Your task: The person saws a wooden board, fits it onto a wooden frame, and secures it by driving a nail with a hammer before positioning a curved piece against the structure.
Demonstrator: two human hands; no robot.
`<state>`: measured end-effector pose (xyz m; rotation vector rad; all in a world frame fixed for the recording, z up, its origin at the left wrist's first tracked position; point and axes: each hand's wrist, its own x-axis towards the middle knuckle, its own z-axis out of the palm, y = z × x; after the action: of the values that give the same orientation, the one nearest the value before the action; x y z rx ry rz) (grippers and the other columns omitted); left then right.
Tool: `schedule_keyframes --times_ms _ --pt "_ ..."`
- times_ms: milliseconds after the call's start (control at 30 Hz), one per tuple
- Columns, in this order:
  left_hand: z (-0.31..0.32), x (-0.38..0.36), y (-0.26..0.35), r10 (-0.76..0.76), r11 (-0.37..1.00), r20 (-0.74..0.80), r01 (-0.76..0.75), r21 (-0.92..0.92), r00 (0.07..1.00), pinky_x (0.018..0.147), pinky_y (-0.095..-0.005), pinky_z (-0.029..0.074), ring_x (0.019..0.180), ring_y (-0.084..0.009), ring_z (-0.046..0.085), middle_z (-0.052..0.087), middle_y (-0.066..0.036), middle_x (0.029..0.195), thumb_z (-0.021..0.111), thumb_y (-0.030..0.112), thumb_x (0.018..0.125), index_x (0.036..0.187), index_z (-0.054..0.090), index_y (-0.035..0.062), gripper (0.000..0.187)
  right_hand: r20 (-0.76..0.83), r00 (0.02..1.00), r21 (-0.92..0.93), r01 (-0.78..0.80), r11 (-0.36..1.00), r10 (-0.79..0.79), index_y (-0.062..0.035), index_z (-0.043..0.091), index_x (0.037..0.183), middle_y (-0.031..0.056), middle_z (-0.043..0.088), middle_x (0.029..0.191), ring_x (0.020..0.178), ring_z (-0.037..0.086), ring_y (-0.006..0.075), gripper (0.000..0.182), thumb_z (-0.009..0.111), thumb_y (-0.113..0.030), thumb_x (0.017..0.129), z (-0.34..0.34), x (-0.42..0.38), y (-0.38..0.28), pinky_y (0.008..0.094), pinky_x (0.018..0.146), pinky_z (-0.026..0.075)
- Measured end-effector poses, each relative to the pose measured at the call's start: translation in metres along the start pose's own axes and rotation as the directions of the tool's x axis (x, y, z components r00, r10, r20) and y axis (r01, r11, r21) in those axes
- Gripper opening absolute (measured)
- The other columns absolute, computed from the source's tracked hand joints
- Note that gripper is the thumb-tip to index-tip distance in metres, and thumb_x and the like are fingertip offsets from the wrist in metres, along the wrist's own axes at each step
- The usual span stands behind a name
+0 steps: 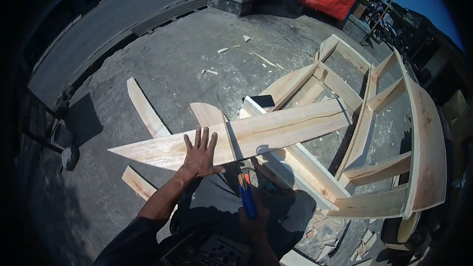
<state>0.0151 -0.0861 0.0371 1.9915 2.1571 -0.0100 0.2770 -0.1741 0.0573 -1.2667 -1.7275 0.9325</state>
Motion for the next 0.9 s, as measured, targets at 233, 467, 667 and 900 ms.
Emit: schedule_keyframes --times_ms 233,467,667,900 --pt "0.005 0.001 0.002 -0.042 0.996 -0.02 0.041 -0.074 0.999 0.108 -0.082 0.015 0.15 -0.053 0.013 0.017 -0.032 0.161 0.088 0.038 0.063 0.156 0.02 0.0002 0.122 -0.003 0.999 -0.031 -0.048 0.998 0.048 0.0002 0.058 0.137 0.016 0.075 0.095 0.084 0.073 0.0161 0.061 0.066 -0.002 0.077 -0.031 -0.044 -0.023 0.029 0.074 0.055" --pt "0.008 -0.005 0.011 0.019 0.992 0.031 -0.015 -0.126 0.999 0.108 -0.0818 0.016 0.149 -0.0532 0.015 0.019 -0.032 0.16 0.087 0.038 0.063 0.156 0.021 0.0009 0.12 0.057 0.995 -0.07 -0.08 0.994 0.084 0.0009 0.058 0.137 0.0156 0.075 0.094 0.083 0.073 0.0151 0.062 0.066 0.0 0.076 -0.062 -0.07 -0.039 0.0281 0.072 0.055" --pt "0.0 0.006 0.002 0.131 0.989 -0.241 -0.109 0.103 0.962 0.104 -0.0675 0.039 0.131 -0.0503 0.049 0.05 -0.029 0.143 0.079 0.03 0.072 0.148 0.039 0.0002 0.091 0.045 0.999 0.025 0.007 1.0 -0.009 -0.0065 0.054 0.143 0.0102 0.061 0.071 0.061 0.056 0.0108 0.069 0.068 -0.005 0.075 0.013 0.05 -0.017 0.0305 0.061 0.05" --pt "-0.141 -0.021 -0.007 0.264 0.946 -0.122 -0.282 -0.159 0.957 0.079 -0.0486 0.055 0.087 -0.0411 0.071 0.073 -0.022 0.091 0.064 0.015 0.068 0.119 0.069 0.0033 0.053 -0.097 0.944 0.118 0.326 0.938 -0.315 0.0 0.056 0.139 0.0113 0.066 0.081 0.072 0.062 0.0108 0.065 0.067 0.0 0.075 -0.01 0.062 -0.082 0.0276 0.069 0.052"
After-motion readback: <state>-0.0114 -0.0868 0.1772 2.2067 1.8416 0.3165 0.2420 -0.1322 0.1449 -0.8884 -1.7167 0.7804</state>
